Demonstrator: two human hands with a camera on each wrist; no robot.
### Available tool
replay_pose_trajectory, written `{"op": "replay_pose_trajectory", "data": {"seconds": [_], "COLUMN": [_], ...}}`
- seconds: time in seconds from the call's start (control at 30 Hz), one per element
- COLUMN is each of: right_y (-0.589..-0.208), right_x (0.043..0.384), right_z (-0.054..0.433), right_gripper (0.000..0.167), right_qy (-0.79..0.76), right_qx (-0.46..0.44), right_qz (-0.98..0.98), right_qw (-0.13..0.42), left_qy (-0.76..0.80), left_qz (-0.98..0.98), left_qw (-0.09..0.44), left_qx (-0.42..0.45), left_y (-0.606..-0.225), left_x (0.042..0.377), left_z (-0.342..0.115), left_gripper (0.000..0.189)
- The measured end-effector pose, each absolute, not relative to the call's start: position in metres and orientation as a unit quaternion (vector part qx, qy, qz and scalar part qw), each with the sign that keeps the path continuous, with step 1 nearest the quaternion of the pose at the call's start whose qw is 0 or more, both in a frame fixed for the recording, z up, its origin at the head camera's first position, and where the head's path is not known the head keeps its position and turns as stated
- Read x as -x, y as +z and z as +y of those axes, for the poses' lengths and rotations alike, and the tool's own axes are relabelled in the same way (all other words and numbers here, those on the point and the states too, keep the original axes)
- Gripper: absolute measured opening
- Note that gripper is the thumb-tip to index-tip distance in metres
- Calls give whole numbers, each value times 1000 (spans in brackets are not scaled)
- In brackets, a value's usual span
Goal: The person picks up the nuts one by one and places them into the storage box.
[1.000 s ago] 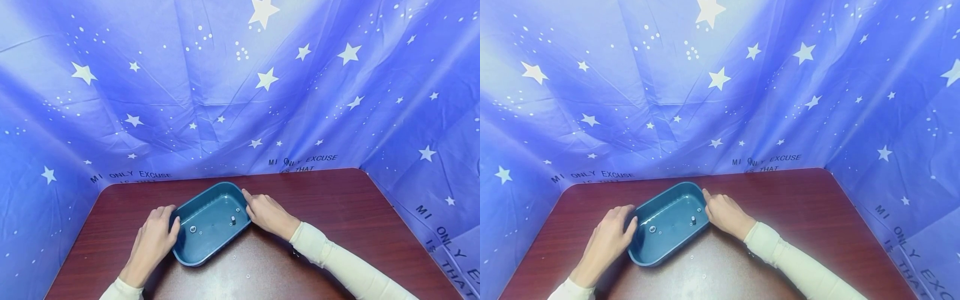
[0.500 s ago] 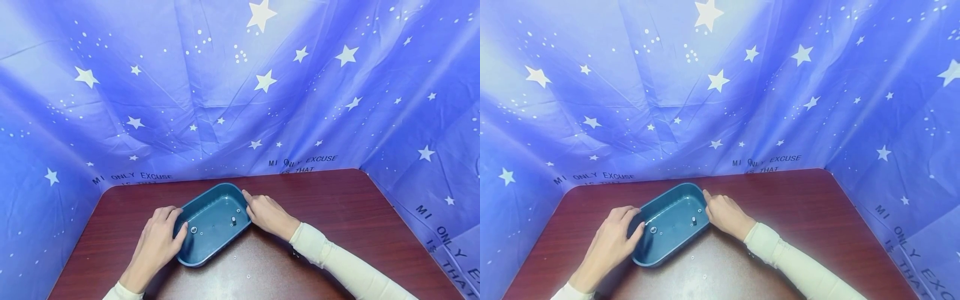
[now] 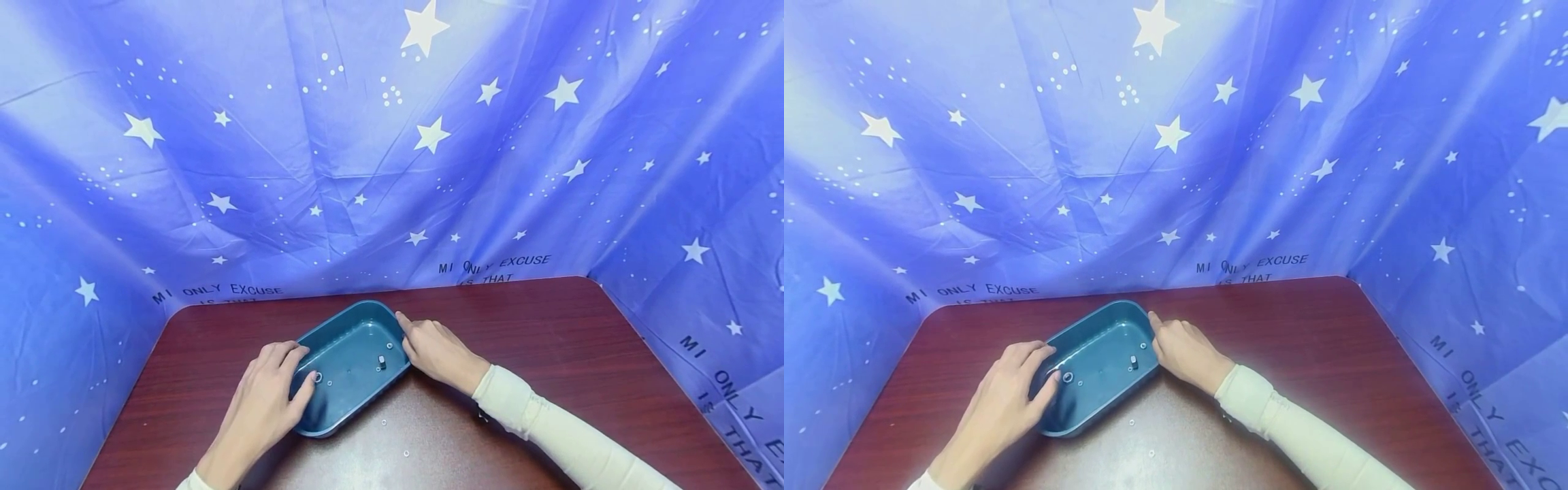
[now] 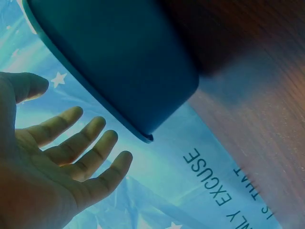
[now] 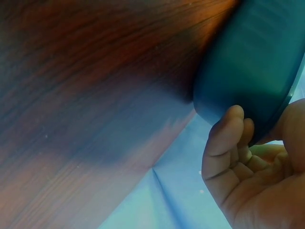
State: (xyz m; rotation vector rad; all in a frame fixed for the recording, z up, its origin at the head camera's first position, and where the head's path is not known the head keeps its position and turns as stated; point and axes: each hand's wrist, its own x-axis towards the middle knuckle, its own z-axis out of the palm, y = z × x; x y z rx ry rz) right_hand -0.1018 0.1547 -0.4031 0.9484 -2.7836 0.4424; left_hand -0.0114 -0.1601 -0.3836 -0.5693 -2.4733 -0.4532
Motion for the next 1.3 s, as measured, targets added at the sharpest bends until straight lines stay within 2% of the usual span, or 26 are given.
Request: {"op": "replay_pose_trajectory", "data": {"seconds": [1.3], "right_y": [-404], "right_x": [102], "right_z": [155], "right_gripper": [51], "right_qy": [154], "right_qx": [-318], "right_qz": [-931], "right_qw": [91], "left_qy": [-158], "left_qz": [-907], "left_qw": [264], "left_qx": [287], "left_y": [-371], "left_x": [-13], "left_z": [-139], "left_gripper": [44]}}
